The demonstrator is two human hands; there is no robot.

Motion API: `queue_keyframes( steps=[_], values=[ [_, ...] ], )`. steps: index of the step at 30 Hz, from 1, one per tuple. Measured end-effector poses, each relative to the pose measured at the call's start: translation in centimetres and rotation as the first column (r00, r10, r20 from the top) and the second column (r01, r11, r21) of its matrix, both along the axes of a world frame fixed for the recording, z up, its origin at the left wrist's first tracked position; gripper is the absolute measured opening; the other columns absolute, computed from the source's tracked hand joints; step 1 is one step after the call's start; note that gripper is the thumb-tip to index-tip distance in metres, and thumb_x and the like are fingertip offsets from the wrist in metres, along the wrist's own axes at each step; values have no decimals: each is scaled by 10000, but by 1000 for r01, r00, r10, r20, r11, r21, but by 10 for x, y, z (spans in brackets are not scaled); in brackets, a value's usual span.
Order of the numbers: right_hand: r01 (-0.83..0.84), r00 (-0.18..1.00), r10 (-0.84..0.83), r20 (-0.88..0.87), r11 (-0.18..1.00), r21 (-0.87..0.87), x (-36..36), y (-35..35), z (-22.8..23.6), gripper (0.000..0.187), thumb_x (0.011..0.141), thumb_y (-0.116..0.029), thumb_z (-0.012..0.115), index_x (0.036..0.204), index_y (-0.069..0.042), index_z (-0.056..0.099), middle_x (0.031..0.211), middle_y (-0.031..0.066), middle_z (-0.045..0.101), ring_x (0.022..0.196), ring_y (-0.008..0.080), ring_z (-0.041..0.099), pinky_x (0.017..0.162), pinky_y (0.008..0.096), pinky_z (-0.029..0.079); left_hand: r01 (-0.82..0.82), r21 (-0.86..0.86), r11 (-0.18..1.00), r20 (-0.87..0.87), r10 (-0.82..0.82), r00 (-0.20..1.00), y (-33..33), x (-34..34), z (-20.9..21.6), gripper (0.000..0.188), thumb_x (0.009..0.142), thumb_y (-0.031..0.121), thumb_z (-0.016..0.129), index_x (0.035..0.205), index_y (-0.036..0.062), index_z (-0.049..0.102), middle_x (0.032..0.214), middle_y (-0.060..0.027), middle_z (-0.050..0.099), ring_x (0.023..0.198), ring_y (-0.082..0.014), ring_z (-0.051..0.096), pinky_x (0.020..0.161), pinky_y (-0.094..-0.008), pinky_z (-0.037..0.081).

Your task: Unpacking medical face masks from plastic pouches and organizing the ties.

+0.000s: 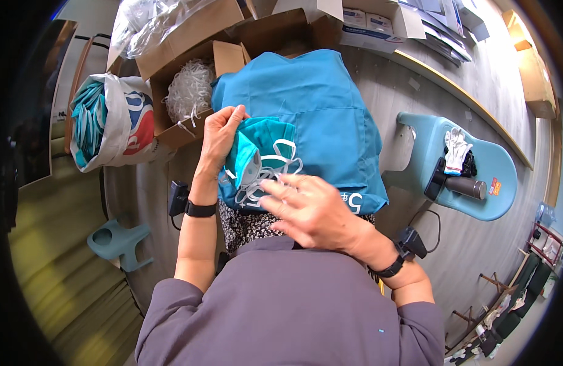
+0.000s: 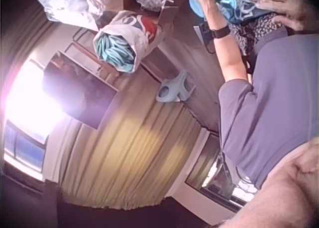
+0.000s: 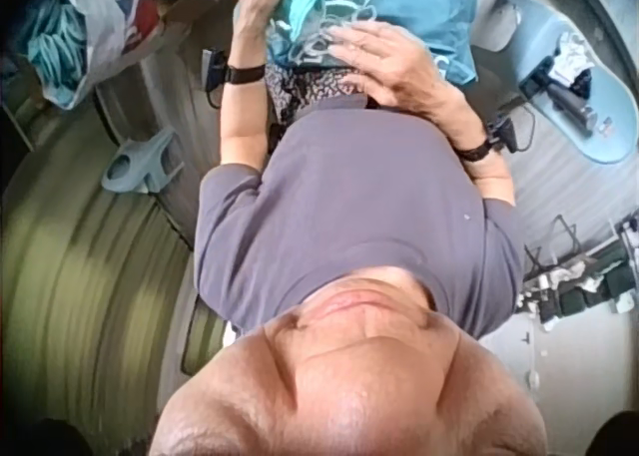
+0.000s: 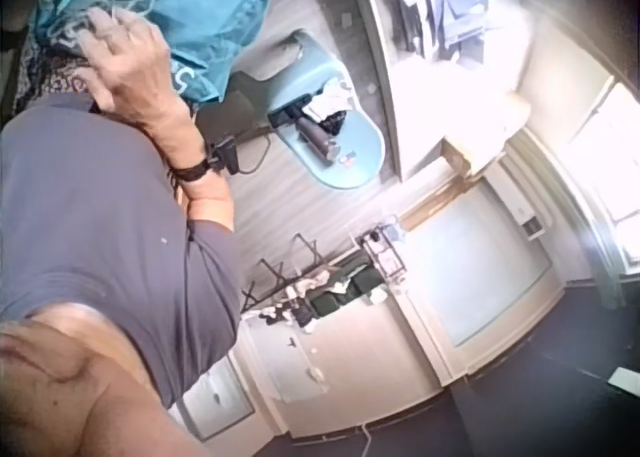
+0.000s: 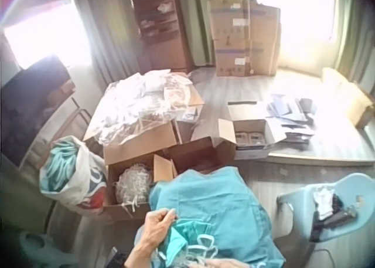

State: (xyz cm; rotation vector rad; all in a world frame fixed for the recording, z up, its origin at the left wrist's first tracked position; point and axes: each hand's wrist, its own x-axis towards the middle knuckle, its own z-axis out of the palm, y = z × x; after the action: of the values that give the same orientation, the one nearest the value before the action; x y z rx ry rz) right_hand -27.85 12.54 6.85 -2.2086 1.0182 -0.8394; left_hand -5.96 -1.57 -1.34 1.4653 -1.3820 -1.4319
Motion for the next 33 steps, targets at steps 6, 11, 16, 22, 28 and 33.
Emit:
queue_keyframes(
  steps=[6,11,16,22,28,33],
  values=[
    [510,765,-587,265,803,307,-13,-28,-30,228,788,-137,803,945,-20,687,995,109,706,891,243,677,768,329,531,-5,69,998,-149,15,989,13,2,7,334,991,276,621,797,13,686,650,78,531,596,-1,424,516,-192,347],
    [443,733,-571,370,813,377,-14,-50,-54,103,873,-93,743,890,-9,686,772,10,658,699,82,581,663,234,480,75,-108,991,-118,-88,989,18,-22,23,300,982,237,637,802,3,687,656,80,527,609,-10,410,527,-193,330],
    [608,314,-777,546,606,513,-48,-67,-38,109,926,-135,708,886,-36,686,753,-46,610,657,31,499,593,175,401,73,-242,967,98,-51,994,13,-30,23,223,938,213,692,847,9,696,647,41,534,614,-41,445,540,-221,371],
    [591,226,-746,626,616,520,-54,-74,-34,148,938,-165,697,911,-21,686,753,-24,627,649,36,531,583,186,441,116,-620,776,223,33,974,21,-57,38,178,940,174,682,1024,17,685,953,-52,681,912,-105,617,799,-272,497],
    [559,235,-741,628,632,536,-44,-78,-31,140,937,-156,696,908,-19,689,754,-24,630,655,40,539,586,192,439,-231,-72,970,-393,186,901,34,-89,52,275,927,263,716,1046,22,657,936,-33,691,824,-94,613,738,-239,491],
    [441,430,-699,572,715,543,-40,-85,-32,172,946,-174,686,984,-6,681,780,-20,637,659,32,527,596,190,431,156,46,987,-460,-118,880,41,-82,70,248,914,195,728,1077,28,645,873,-5,694,712,-66,612,621,-223,505]
  ],
)
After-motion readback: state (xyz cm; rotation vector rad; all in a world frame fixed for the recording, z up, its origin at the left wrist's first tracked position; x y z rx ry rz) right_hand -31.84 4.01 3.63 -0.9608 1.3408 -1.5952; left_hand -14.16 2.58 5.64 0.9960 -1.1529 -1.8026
